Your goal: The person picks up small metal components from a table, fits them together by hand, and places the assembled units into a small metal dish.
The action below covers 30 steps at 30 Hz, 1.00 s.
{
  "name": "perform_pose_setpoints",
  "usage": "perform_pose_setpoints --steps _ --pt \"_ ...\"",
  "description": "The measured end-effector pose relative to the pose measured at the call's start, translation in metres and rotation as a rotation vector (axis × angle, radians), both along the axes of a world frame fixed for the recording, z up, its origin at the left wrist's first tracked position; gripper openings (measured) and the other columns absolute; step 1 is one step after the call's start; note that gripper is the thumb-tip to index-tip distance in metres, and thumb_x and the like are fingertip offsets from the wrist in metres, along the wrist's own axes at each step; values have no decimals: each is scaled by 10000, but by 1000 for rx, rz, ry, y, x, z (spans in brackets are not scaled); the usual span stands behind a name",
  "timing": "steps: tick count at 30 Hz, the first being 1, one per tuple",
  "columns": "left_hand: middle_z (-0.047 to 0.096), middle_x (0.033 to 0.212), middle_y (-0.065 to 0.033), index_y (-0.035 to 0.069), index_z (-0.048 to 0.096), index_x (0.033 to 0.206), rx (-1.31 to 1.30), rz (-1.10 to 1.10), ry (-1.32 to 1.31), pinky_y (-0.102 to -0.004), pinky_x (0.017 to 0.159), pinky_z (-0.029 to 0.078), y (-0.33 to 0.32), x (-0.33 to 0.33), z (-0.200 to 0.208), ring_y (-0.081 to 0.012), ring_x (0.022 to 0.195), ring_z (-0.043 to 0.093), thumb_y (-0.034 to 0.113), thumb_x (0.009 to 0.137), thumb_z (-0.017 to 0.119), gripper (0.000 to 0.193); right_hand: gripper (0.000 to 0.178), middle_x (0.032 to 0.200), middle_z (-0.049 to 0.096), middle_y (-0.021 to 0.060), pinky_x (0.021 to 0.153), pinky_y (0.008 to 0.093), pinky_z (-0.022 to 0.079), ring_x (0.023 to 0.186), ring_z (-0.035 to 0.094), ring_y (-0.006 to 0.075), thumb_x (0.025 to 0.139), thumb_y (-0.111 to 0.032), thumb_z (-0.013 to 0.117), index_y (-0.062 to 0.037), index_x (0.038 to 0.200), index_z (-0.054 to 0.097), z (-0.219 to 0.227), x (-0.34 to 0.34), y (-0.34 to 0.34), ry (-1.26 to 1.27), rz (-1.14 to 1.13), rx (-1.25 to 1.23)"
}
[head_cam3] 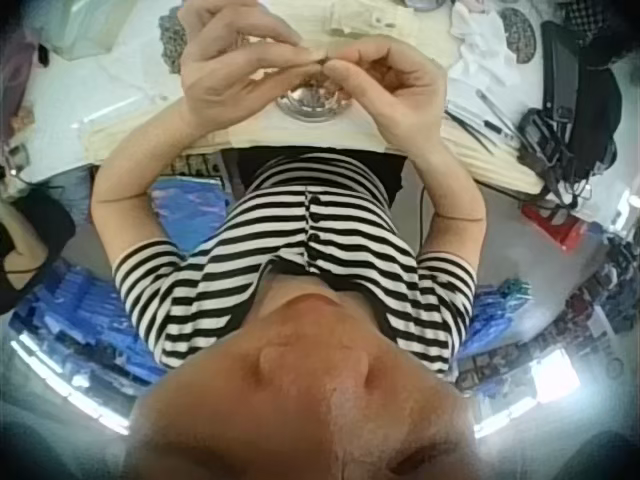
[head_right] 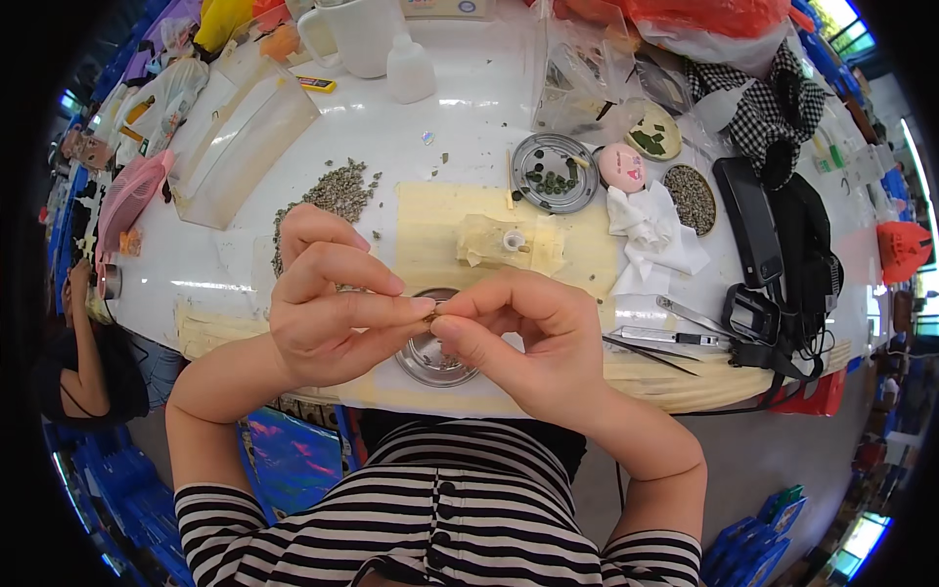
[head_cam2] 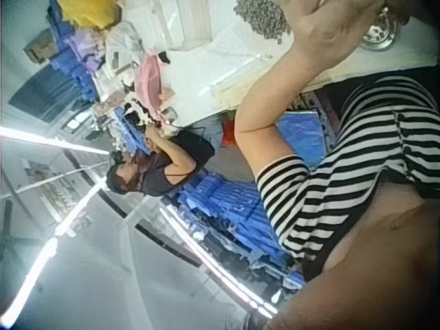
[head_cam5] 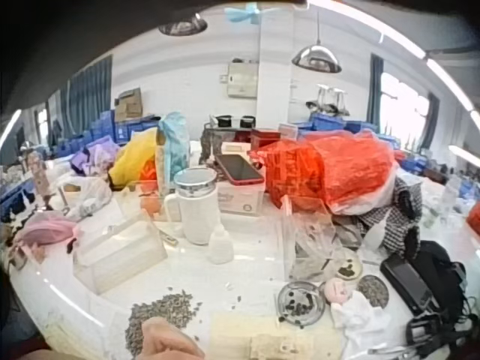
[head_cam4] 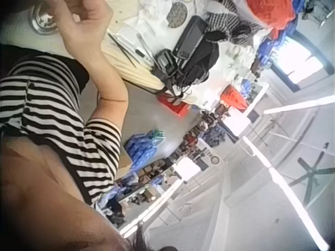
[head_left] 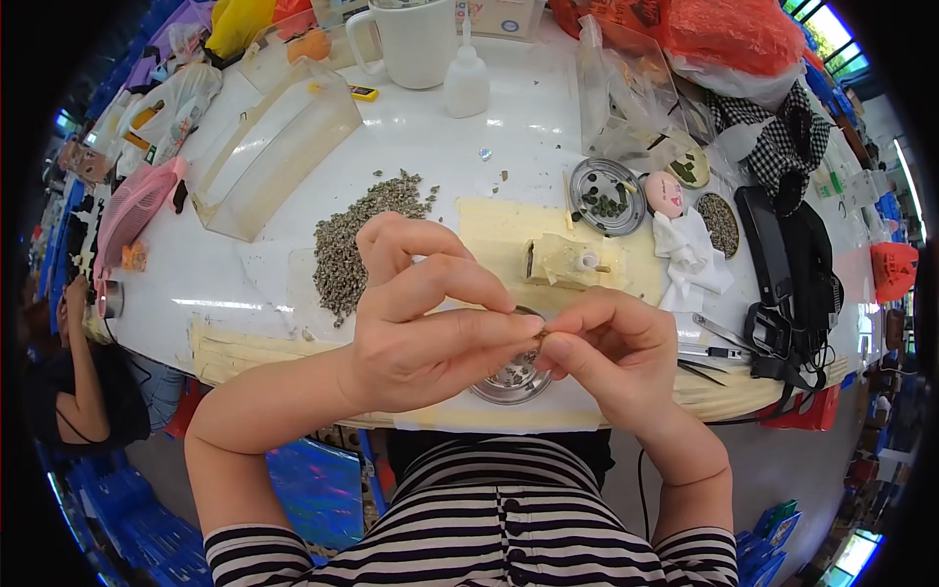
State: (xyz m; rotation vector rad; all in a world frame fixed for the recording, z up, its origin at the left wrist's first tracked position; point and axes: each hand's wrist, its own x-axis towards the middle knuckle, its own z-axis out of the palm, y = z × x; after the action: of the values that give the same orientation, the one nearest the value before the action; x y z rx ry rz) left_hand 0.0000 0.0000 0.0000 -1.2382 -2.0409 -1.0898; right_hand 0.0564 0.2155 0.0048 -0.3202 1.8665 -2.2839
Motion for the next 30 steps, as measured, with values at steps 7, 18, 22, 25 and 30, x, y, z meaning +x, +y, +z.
perform_pose_setpoints --steps 7,18,22,25,30 --pt "606 876 61 159 742 860 -17 94 84 -335 719 333 3 0 0 -200 837 470 129 584 873 307 150 893 713 89 659 225 554 747 674 106 848 9 722 38 994 707 -4 -3 -5 371 -222 284" --pt "604 880 34 158 766 918 24 -129 -206 -322 749 357 2 -6 -1 -191 847 466 119 671 859 267 173 907 693 69 729 239 556 842 684 123 973 -102 609 35 1071 645 0 -4 2 -202 82 -90" --pt "606 855 48 186 778 908 91 -183 -404 -322 778 357 3 -8 -5 -183 850 500 125 690 840 234 199 922 695 79 732 242 558 859 685 127 994 -125 578 39 1090 638 2 -7 2 -274 120 -153" --pt "607 867 30 154 771 908 83 -170 -364 -319 767 360 1 -9 -5 -184 849 483 100 689 841 237 201 944 700 87 738 247 559 862 685 127 992 -124 584 39 1097 637 2 -6 2 -267 119 -180" --pt "602 829 14 111 751 887 -6 -24 -171 -313 750 361 1 -5 1 -190 818 475 47 653 837 257 183 935 710 102 697 250 552 812 685 130 914 -53 667 27 1078 680 -3 -1 -1 72 -58 18"
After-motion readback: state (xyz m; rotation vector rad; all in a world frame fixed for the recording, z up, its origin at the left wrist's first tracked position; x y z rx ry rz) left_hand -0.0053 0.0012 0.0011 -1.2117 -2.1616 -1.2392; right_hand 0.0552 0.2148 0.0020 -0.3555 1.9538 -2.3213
